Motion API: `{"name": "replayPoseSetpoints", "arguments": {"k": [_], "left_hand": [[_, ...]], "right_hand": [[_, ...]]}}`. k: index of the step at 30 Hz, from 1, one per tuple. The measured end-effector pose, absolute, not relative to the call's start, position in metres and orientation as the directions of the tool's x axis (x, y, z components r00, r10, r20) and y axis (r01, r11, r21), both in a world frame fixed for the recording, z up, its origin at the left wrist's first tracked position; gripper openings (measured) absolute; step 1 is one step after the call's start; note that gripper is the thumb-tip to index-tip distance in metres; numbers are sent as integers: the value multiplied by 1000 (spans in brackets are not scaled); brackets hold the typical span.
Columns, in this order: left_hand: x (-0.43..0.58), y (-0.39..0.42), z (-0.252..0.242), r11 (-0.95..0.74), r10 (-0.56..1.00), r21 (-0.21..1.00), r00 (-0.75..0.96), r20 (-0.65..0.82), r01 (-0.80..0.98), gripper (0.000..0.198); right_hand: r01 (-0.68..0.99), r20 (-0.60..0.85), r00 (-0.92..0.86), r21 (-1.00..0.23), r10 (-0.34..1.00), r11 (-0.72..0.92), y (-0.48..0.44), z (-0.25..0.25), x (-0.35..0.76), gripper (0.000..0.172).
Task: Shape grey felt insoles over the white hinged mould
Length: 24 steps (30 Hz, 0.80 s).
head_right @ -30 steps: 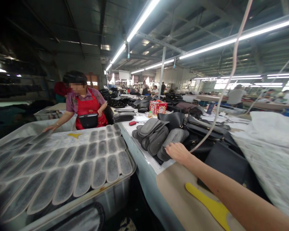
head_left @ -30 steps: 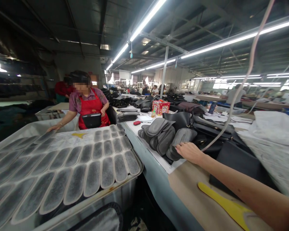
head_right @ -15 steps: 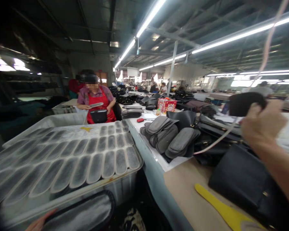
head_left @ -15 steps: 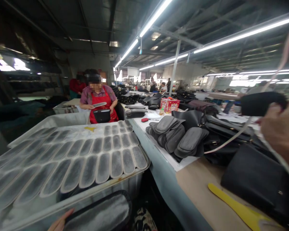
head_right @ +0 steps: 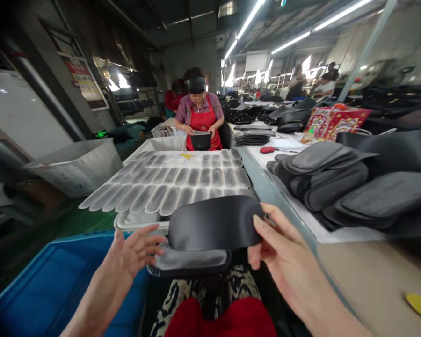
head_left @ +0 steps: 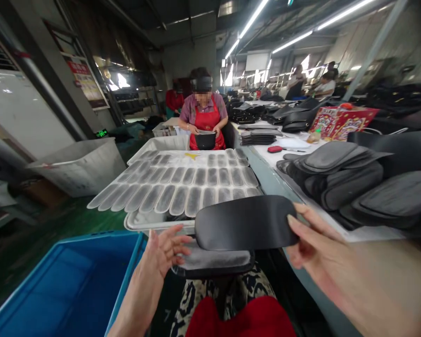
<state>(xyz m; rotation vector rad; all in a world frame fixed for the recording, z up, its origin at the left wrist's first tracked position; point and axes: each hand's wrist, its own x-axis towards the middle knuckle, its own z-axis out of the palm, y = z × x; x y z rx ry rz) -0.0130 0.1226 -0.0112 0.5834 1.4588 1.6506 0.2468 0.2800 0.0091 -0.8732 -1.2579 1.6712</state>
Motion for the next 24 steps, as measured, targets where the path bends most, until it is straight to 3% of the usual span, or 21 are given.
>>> {"name": "replayPoseSetpoints", "arguments": {"k": [2, 5, 9, 13, 17, 21, 24], "left_hand": [[-10, 120, 0, 34, 872, 930, -444, -206, -365, 58], [-12, 117, 2, 86, 833, 964, -512, -208, -252, 36], [-17, 117, -4, 183, 706, 979, -682, -193, -88, 42], [-19, 120, -4, 161, 775, 944, -556, -302, -288, 43], [-31, 120, -6, 105, 782, 953, -569, -255, -284, 34], [-41, 118, -11, 215, 808, 961, -520, -276, -174, 34], [-43, 122, -21, 312, 820, 948, -485, -304, -65, 35]], "right_hand": [[-225, -137, -484, -935, 864, -274, 265, -1, 219, 35], [-207, -205, -574, -901, 793, -382, 259, -17, 204, 32], [-303, -171, -606, -854, 777, -424, 267, -15, 202, 26], [-299, -168, -664, -834, 729, -464, 272, -1, 191, 29], [-114, -203, -615, -933, 762, -341, 277, -14, 187, 29], [169, -195, -553, -978, 810, -119, 289, -45, 195, 45], [271, -171, -563, -962, 808, -15, 296, -58, 202, 48]]}}
